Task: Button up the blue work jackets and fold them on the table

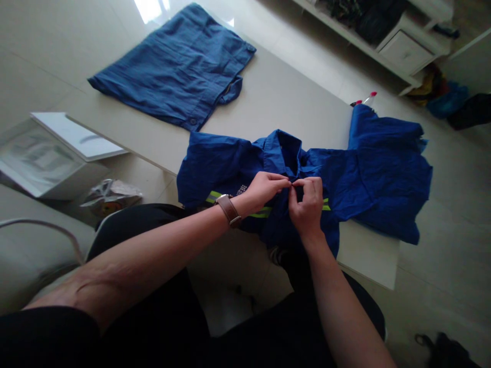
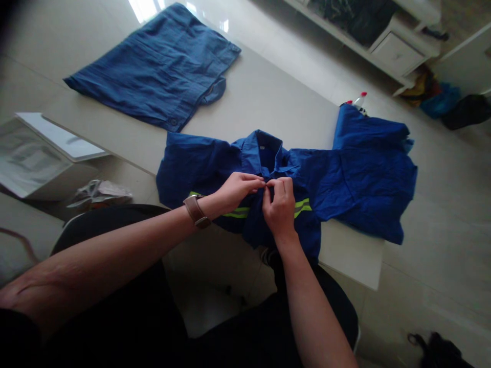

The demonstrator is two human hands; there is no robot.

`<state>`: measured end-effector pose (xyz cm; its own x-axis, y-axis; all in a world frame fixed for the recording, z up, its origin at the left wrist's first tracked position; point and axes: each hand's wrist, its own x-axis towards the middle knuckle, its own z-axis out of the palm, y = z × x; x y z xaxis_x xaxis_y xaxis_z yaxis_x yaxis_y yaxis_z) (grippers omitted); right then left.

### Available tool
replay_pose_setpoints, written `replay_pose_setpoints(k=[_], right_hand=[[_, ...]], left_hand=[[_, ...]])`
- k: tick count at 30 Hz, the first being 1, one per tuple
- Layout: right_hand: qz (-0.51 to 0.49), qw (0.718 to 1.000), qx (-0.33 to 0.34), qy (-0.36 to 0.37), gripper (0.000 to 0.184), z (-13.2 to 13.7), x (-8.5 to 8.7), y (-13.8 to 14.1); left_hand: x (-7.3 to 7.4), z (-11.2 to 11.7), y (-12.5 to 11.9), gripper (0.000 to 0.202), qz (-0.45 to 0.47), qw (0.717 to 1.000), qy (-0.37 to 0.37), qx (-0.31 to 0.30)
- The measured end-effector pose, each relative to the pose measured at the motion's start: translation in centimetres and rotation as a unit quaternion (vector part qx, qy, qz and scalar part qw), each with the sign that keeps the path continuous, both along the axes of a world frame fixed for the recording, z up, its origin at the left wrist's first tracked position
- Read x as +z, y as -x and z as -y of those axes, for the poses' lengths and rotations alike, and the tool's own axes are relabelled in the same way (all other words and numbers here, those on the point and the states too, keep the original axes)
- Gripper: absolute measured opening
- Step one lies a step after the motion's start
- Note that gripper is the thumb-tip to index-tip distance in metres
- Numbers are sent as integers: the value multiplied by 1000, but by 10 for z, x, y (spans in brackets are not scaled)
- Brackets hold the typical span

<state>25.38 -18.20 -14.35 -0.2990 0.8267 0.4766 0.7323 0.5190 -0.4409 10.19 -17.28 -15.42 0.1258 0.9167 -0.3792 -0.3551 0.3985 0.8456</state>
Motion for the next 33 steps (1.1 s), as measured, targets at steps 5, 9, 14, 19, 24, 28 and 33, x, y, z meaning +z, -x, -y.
replay_pose_setpoints(k=[5,9,14,19,24,28,33], right_hand=[[-14,1000,-6,6,4,-2,1,1],[-13,1000,-13,15,3,-3,3,-1],[-21,1000,-1,4,5,-3,6,-2],[-46,999,-6,26,5,0,8,-1],[-178,978,-61,94,13,-1,3,1],[-295,935,-103,169,22,-8,-10,-1],[-370,888,-141,233,29,-15,-22,-4]], left_hand=[[-3,-2,-3,16,52,998,16,20],[-3,-2,-4,17,68,997,24,27],[-1,-2,-5,13,58,998,22,31],[0,-2,-5,12,23,999,21,35],[-1,-3,-7,13,34,998,21,48],[0,-3,-7,12,37,998,16,48],[3,-2,-6,12,32,999,1,20]])
